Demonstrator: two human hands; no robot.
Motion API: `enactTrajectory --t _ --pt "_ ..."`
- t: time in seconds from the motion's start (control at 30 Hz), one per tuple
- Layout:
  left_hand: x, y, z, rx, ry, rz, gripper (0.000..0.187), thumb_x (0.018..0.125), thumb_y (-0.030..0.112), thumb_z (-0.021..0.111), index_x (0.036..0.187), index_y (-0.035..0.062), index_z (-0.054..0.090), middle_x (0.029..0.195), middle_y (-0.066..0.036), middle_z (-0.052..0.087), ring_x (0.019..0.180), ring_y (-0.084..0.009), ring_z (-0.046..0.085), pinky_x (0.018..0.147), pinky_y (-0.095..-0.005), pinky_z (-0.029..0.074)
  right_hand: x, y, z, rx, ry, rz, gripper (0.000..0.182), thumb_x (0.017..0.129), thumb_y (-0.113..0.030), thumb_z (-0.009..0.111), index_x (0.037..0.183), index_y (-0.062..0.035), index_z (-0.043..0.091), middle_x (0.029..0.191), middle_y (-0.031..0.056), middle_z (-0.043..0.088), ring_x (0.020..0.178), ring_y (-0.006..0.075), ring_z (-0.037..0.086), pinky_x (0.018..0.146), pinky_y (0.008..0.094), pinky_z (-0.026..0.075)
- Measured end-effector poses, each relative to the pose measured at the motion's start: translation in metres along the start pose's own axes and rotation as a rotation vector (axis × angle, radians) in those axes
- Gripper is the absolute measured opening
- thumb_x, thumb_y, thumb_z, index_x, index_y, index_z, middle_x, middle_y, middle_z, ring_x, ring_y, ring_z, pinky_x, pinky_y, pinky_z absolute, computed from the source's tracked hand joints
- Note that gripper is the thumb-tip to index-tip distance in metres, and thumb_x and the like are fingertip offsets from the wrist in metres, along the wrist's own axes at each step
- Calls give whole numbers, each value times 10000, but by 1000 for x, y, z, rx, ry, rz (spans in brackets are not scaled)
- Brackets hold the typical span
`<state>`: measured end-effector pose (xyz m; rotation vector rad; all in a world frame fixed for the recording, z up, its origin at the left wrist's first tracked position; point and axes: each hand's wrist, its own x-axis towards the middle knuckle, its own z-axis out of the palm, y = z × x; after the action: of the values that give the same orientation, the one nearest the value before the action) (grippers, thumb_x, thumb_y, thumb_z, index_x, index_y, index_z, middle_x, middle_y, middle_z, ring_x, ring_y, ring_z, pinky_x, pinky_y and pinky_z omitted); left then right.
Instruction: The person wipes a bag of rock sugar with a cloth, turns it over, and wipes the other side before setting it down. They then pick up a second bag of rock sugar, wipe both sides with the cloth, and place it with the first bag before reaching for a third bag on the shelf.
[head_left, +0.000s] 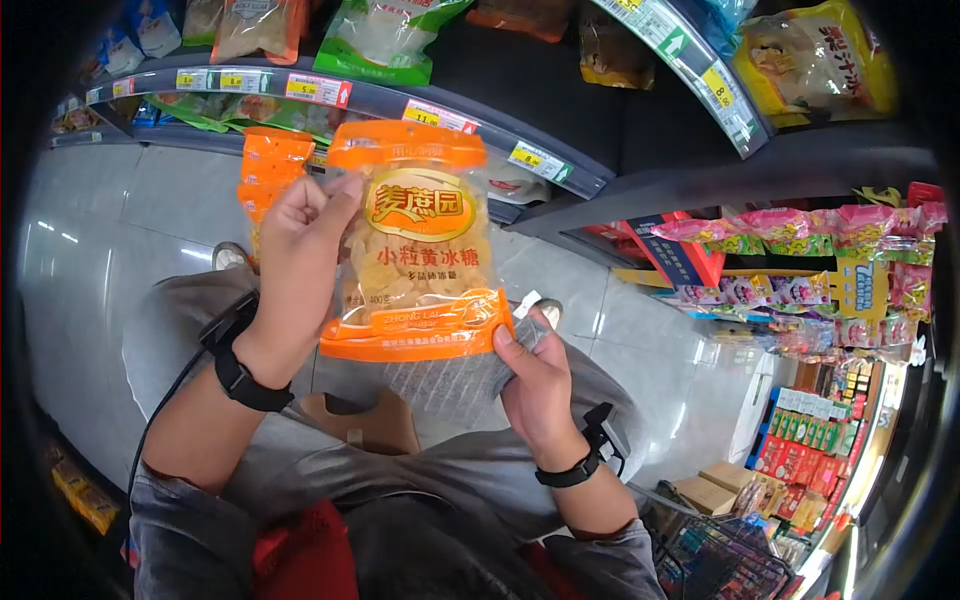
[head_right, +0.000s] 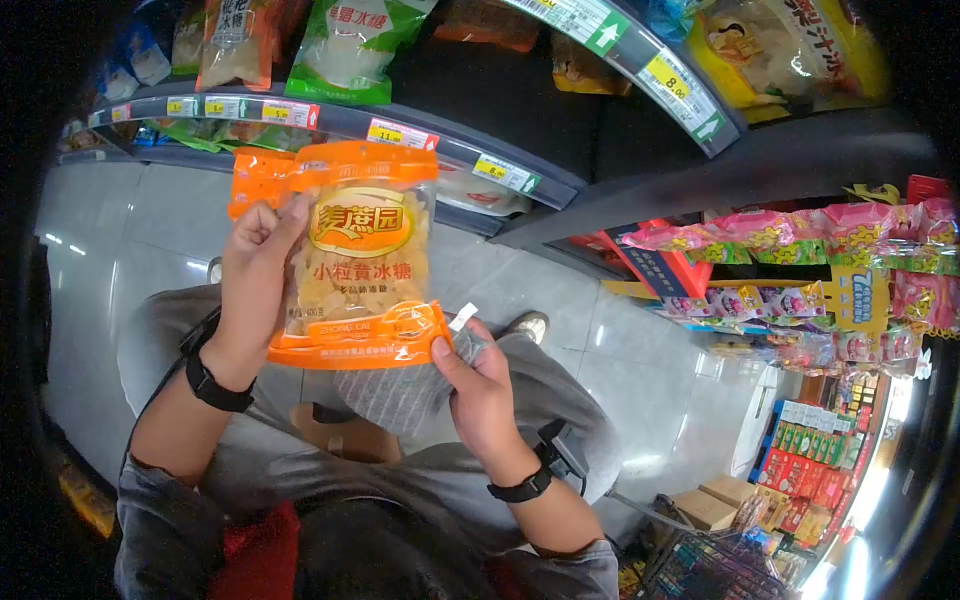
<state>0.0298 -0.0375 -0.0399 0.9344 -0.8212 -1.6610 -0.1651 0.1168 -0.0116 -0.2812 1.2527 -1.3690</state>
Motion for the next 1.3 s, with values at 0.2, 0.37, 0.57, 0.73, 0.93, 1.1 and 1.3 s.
enactTrajectory --t 0.2,0.37,0.57,0.73,0.93,1.1,1.3 --pt "-15 5 7 -150 -62 -373 105 971 152 642 996 114 547 855 20 581 730 -49 541 626 -223 442 -9 -10 -2 41 -46 -71 330 964 -31 602 1284 2 526 1205 78 632 1128 153 583 1007 297 425" --pt "-31 1 10 -58 -189 -566 393 955 183 674 1310 121 519 915 12 577 863 -69 570 727 -225 459 -10 -12 -13 3 18 -131 364 941 -50 618 1285 -73 501 1264 90 607 1204 218 553 1069 394 393" --pt "-32 -4 8 -186 -284 -620 565 944 157 696 1438 130 423 954 -18 587 849 -71 566 750 -229 459 -10 -19 -20 -43 33 -198 341 941 -65 626 1261 -51 509 1230 104 620 1177 218 560 1056 388 398" --pt "-36 17 24 -200 -297 -664 756 904 112 735 1521 150 301 926 -12 571 830 -75 571 691 -214 475 -7 -26 -16 -43 53 -224 311 949 -68 618 1243 -33 522 1198 91 627 1142 193 571 1034 356 409" --pt "-31 19 18 8 -456 -731 875 874 80 757 1562 163 223 926 -25 578 832 -75 582 625 -213 483 -6 -31 -22 -82 43 -246 293 950 -66 613 1228 -22 533 1164 71 627 1106 169 575 1012 325 412" --pt "-38 7 16 -223 -448 -664 760 945 170 678 1566 211 242 1146 -107 642 1028 -176 635 923 -359 515 -16 -36 -20 -43 73 -293 347 911 -76 652 1220 -35 499 1111 83 631 1084 197 589 984 341 428" --pt "-47 5 31 -677 -309 -776 596 1025 412 512 1510 128 312 1283 -91 612 1221 -219 580 1048 -407 461 -14 -37 -23 199 -302 -183 271 885 -3 666 1139 -40 579 1067 73 618 1012 192 598 951 338 445"
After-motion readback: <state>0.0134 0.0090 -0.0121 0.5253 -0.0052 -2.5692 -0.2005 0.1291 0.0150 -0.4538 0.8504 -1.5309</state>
